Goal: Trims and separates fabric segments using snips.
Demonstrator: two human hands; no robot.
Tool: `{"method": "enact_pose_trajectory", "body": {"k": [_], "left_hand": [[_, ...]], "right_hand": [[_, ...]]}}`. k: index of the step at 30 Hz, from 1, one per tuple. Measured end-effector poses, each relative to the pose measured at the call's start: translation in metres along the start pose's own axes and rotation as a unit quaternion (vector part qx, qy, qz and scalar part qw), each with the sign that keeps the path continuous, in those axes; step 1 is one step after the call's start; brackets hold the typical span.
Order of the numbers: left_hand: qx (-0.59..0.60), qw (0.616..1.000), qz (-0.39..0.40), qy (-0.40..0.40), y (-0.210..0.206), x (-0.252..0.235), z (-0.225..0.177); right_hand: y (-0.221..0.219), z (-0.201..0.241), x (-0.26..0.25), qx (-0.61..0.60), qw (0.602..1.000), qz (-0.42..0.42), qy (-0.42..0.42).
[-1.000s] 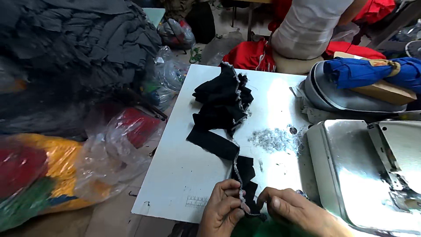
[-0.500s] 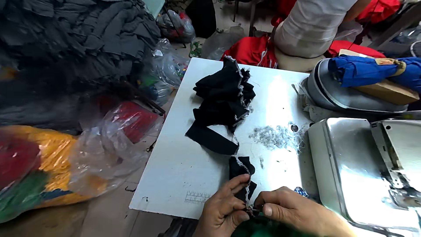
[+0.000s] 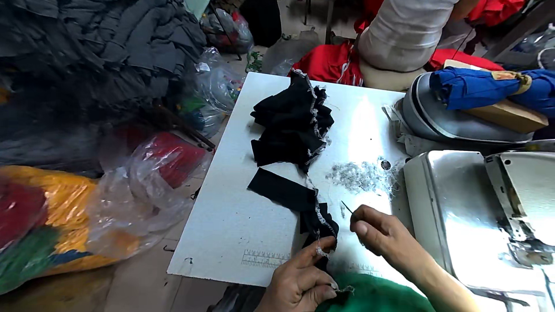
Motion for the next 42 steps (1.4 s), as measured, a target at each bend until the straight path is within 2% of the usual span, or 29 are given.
{"method": "enact_pose_trajectory", "body": {"k": [3, 6, 8, 11, 13, 15, 18, 21, 26, 28, 31, 34, 37, 40, 42], "left_hand": [[-0.018, 1.0, 0.018, 0.001, -0.009, 0.001, -0.006], [-0.068, 0.997, 0.041, -0.023, -0.018, 0.003, -0.01], [-0.105, 0.992, 0.055, -0.048, -0.02, 0.005, -0.011], [-0.114, 0.99, 0.049, -0.067, -0.017, 0.004, -0.012], [-0.075, 0.995, 0.017, -0.057, -0.011, 0.0, -0.012], [-0.032, 0.999, -0.028, -0.034, -0.004, -0.005, -0.01], [-0.001, 0.995, -0.101, 0.008, 0.002, -0.017, -0.005], [0.013, 0.986, -0.163, 0.047, 0.003, -0.023, 0.005], [0.003, 0.972, -0.209, 0.103, 0.002, -0.024, 0.014], [0.016, 0.971, -0.209, 0.118, 0.001, -0.024, 0.016], [0.022, 0.97, -0.202, 0.131, 0.001, -0.025, 0.019], [-0.013, 0.973, -0.182, 0.141, 0.004, -0.025, 0.019], [-0.064, 0.98, -0.153, 0.107, 0.009, -0.027, 0.019], [-0.092, 0.983, -0.149, 0.052, 0.014, -0.03, 0.014], [-0.085, 0.984, -0.15, 0.042, 0.017, -0.033, 0.013]], "right_hand": [[-0.012, -0.001, -0.008, 0.13, 0.988, 0.067, -0.056], [-0.024, -0.008, -0.014, 0.158, 0.972, 0.145, -0.095], [-0.023, -0.007, -0.016, 0.134, 0.976, 0.145, -0.09], [-0.015, 0.002, -0.016, 0.084, 0.992, 0.088, -0.027], [-0.012, 0.004, -0.016, 0.048, 0.998, 0.051, 0.005], [-0.01, -0.001, -0.017, 0.021, 0.999, 0.047, -0.008], [-0.013, -0.011, -0.013, -0.024, 0.995, 0.083, -0.049], [-0.017, -0.012, -0.002, -0.061, 0.99, 0.116, -0.048], [-0.016, -0.003, 0.007, 0.021, 0.993, 0.114, 0.024], [-0.018, 0.002, 0.01, 0.044, 0.991, 0.117, 0.054], [-0.019, 0.011, 0.013, 0.085, 0.979, 0.108, 0.147], [-0.02, 0.015, 0.014, 0.103, 0.968, 0.109, 0.201], [-0.018, 0.017, 0.014, 0.088, 0.972, 0.125, 0.178], [-0.014, 0.013, 0.011, 0.054, 0.983, 0.128, 0.116], [-0.007, 0.009, 0.008, 0.056, 0.989, 0.113, 0.082]]}}
Point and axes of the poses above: each hand's wrist, its own x-axis away from the middle knuckle, its own y-axis out of the back of the hand, z = x × y, the point moved 7 cm from there along -x, towards the middle knuckle, and after that the axes turned 14 degrees about -z, right-handed, at the moved point
